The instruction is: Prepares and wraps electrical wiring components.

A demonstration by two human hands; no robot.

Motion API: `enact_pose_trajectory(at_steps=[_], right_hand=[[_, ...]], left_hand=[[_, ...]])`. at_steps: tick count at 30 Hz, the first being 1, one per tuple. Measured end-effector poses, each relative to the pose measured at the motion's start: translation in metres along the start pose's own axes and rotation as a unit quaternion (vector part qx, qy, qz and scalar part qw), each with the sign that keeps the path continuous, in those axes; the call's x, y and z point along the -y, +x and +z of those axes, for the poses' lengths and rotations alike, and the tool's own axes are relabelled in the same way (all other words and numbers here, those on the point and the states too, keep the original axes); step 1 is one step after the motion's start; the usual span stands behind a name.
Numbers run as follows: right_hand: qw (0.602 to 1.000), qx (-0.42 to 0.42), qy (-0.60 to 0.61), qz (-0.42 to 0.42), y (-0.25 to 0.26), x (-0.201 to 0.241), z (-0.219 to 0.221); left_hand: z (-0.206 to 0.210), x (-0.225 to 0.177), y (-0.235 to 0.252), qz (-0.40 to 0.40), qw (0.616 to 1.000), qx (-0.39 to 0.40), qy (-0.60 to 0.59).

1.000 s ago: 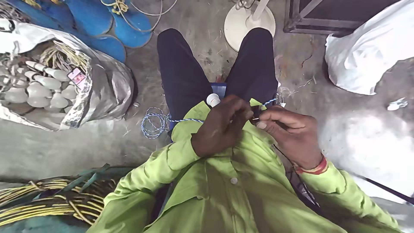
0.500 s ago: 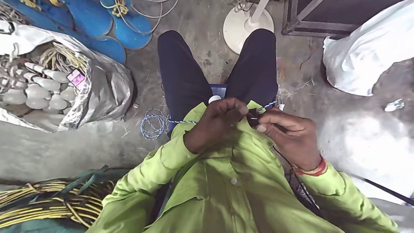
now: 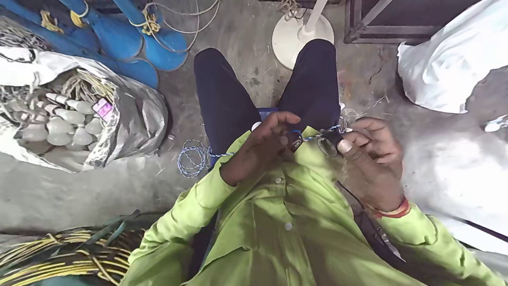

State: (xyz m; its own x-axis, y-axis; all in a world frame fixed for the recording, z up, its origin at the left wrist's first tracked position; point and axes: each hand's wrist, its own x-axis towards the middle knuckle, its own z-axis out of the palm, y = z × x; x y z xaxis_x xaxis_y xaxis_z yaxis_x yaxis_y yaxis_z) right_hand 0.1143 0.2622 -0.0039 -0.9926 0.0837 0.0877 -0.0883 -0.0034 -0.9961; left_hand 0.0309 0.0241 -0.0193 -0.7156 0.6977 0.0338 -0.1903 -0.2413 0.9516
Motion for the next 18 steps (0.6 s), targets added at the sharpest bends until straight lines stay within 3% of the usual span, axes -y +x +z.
enact_pose_trajectory(at_steps=[5, 12, 16, 18], right_hand=[[0.988, 0.026, -0.152, 0.011, 0.000, 0.002, 0.004], [0.973, 0.057, -0.222, -0.021, 0.000, -0.009, 0.017], [0.953, 0.053, -0.293, -0.066, 0.006, -0.005, 0.012], [0.952, 0.057, -0.291, -0.071, 0.009, -0.002, 0.010]], left_hand=[[0.002, 0.000, 0.003, 0.004, 0.997, 0.005, 0.077], [0.005, -0.004, 0.002, 0.010, 0.993, 0.046, 0.105], [0.008, 0.005, 0.004, 0.023, 0.996, 0.020, 0.088], [0.010, 0.008, 0.005, 0.039, 0.986, -0.009, 0.159]])
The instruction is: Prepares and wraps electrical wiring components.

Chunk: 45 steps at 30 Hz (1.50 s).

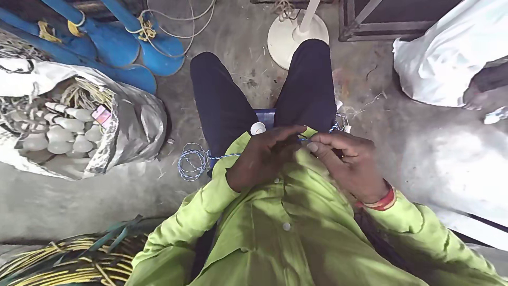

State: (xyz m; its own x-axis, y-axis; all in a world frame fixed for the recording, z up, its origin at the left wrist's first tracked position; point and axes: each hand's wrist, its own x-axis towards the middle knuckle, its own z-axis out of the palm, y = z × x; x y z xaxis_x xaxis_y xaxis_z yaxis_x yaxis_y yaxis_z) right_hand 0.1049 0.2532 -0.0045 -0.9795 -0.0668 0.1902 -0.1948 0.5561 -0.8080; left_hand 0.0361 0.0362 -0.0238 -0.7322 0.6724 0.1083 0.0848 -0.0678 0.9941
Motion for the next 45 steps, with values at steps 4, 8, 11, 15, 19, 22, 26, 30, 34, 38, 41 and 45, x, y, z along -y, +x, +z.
enact_pose_trajectory(at_steps=[4, 8, 11, 15, 19, 22, 26, 30, 34, 38, 41, 45], right_hand=[[0.999, 0.008, 0.045, -0.001, 0.001, 0.004, -0.002], [0.996, 0.003, 0.086, 0.027, 0.001, 0.011, -0.001], [0.993, 0.007, 0.100, 0.054, 0.005, 0.012, -0.004], [0.999, 0.015, 0.041, 0.020, 0.008, 0.005, -0.008], [0.999, 0.008, -0.027, -0.037, 0.012, -0.004, -0.011], [0.998, -0.001, -0.039, -0.047, 0.015, -0.009, -0.012], [0.998, -0.017, -0.038, -0.046, 0.015, -0.011, -0.011], [0.999, -0.028, -0.023, -0.039, 0.017, -0.012, -0.012], [0.999, -0.031, 0.007, -0.018, 0.019, -0.012, -0.011], [0.996, -0.019, 0.071, 0.054, 0.018, -0.009, -0.004], [0.991, -0.021, 0.106, 0.082, 0.010, -0.005, 0.002], [0.975, -0.018, 0.196, 0.103, -0.003, -0.002, 0.007]], left_hand=[[0.006, 0.004, 0.002, 0.014, 0.989, -0.026, 0.143], [0.008, 0.003, 0.004, 0.023, 0.978, -0.026, 0.203], [0.009, 0.002, 0.002, 0.020, 0.978, -0.049, 0.200], [0.005, 0.007, -0.001, 0.028, 0.993, -0.064, 0.098], [-0.003, 0.007, 0.000, -0.006, 0.998, 0.011, -0.055], [-0.010, 0.005, -0.001, -0.036, 0.993, 0.065, -0.093], [-0.014, 0.003, 0.000, -0.027, 0.993, 0.094, -0.061], [-0.009, 0.003, 0.001, -0.030, 0.995, 0.066, -0.070], [-0.005, 0.003, -0.002, -0.076, 0.985, 0.020, -0.155], [-0.003, 0.003, -0.006, -0.131, 0.963, -0.042, -0.232], [-0.002, 0.001, -0.005, -0.141, 0.959, -0.075, -0.233], [-0.002, 0.000, -0.004, -0.123, 0.966, -0.101, -0.202]])
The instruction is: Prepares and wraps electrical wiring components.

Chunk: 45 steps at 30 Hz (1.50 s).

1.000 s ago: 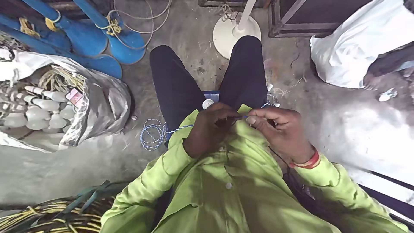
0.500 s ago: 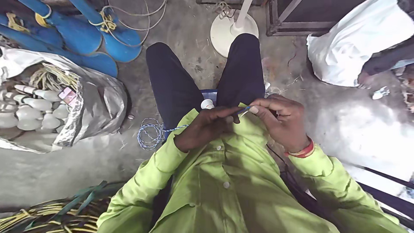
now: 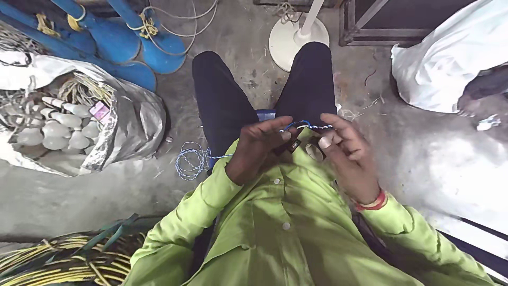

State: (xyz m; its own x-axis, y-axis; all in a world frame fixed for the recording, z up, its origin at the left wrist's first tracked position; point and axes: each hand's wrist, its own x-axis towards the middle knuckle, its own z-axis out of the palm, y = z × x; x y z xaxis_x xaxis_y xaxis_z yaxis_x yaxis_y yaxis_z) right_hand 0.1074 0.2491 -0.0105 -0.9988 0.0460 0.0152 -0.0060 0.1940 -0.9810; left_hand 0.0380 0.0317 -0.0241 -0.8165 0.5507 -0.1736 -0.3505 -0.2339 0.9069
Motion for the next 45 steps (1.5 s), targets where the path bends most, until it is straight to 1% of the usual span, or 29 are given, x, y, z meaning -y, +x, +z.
enact_pose_trajectory(at_steps=[3, 6, 9, 14, 19, 22, 28, 32, 34, 36, 41, 43, 45], right_hand=[[0.997, 0.011, 0.081, -0.008, -0.003, 0.000, 0.002], [0.995, 0.017, 0.100, -0.006, -0.002, 0.002, 0.005], [0.996, 0.019, 0.084, 0.004, -0.002, 0.002, 0.008], [1.000, 0.009, 0.028, 0.006, -0.002, 0.002, 0.011], [1.000, 0.001, 0.013, 0.012, -0.002, 0.004, 0.013], [1.000, 0.000, 0.005, 0.007, -0.002, 0.002, 0.013], [1.000, 0.007, -0.025, -0.017, -0.004, -0.001, 0.013], [0.998, 0.021, -0.042, -0.047, -0.006, -0.004, 0.012], [0.997, 0.026, -0.049, -0.059, -0.005, -0.006, 0.012], [0.996, 0.030, -0.053, -0.065, -0.005, -0.006, 0.011], [0.996, 0.036, -0.061, -0.052, -0.006, -0.005, 0.010], [0.996, 0.041, -0.076, -0.039, -0.007, -0.003, 0.010], [0.995, 0.052, -0.081, -0.032, -0.008, 0.001, 0.010]], left_hand=[[0.001, 0.001, -0.002, 0.015, 0.999, -0.001, 0.029], [0.001, 0.000, -0.003, 0.019, 0.998, 0.012, 0.055], [0.003, 0.001, -0.003, 0.029, 0.998, 0.024, 0.058], [0.004, 0.005, -0.002, 0.069, 0.994, 0.029, 0.086], [0.004, 0.006, -0.002, 0.090, 0.990, 0.027, 0.109], [0.005, 0.005, -0.004, 0.062, 0.994, 0.028, 0.088], [0.002, 0.002, -0.006, -0.001, 0.995, 0.059, 0.078], [0.001, -0.003, -0.007, -0.030, 0.994, 0.068, 0.082], [-0.001, 0.000, -0.003, -0.033, 0.993, 0.077, 0.082], [-0.002, 0.003, -0.001, -0.023, 0.992, 0.083, 0.090], [-0.001, 0.004, -0.005, 0.019, 0.993, 0.049, 0.108], [0.001, 0.004, -0.005, 0.065, 0.984, 0.027, 0.161], [0.003, 0.006, -0.002, 0.122, 0.963, 0.000, 0.238]])
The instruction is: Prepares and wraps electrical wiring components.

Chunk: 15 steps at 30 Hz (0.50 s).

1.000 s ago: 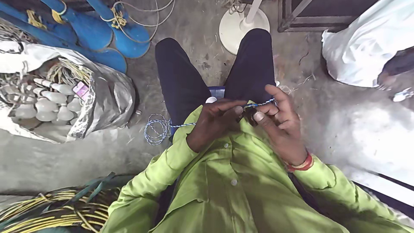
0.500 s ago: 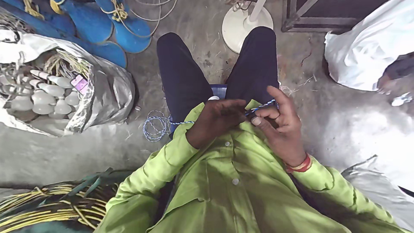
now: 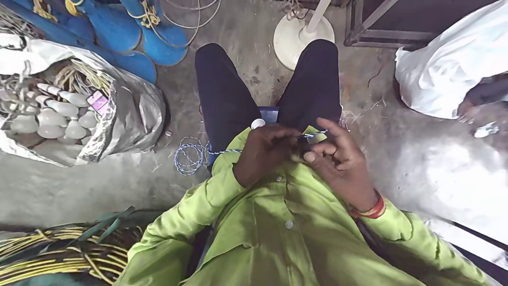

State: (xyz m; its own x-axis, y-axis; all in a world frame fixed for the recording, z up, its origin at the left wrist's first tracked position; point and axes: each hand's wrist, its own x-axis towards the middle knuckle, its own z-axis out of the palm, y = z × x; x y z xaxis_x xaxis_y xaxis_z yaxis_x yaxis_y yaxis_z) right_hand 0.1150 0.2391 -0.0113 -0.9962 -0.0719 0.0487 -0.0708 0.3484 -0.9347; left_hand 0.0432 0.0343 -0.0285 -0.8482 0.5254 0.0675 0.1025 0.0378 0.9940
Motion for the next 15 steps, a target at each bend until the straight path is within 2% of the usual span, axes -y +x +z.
enact_pose_trajectory(at_steps=[3, 8, 11, 15], right_hand=[[0.992, 0.032, 0.115, 0.027, 0.001, 0.018, -0.007], [0.963, 0.009, 0.268, -0.005, 0.014, 0.019, -0.020], [0.966, 0.050, 0.252, -0.006, 0.025, 0.002, -0.020], [0.991, 0.081, 0.105, -0.001, 0.032, -0.013, -0.019]], left_hand=[[0.003, 0.002, 0.000, 0.052, 0.996, -0.014, 0.070], [0.003, 0.001, 0.002, 0.083, 0.990, 0.016, 0.113], [-0.003, 0.007, 0.002, 0.060, 0.995, 0.043, 0.066], [-0.010, 0.005, 0.000, 0.001, 0.997, 0.070, -0.029]])
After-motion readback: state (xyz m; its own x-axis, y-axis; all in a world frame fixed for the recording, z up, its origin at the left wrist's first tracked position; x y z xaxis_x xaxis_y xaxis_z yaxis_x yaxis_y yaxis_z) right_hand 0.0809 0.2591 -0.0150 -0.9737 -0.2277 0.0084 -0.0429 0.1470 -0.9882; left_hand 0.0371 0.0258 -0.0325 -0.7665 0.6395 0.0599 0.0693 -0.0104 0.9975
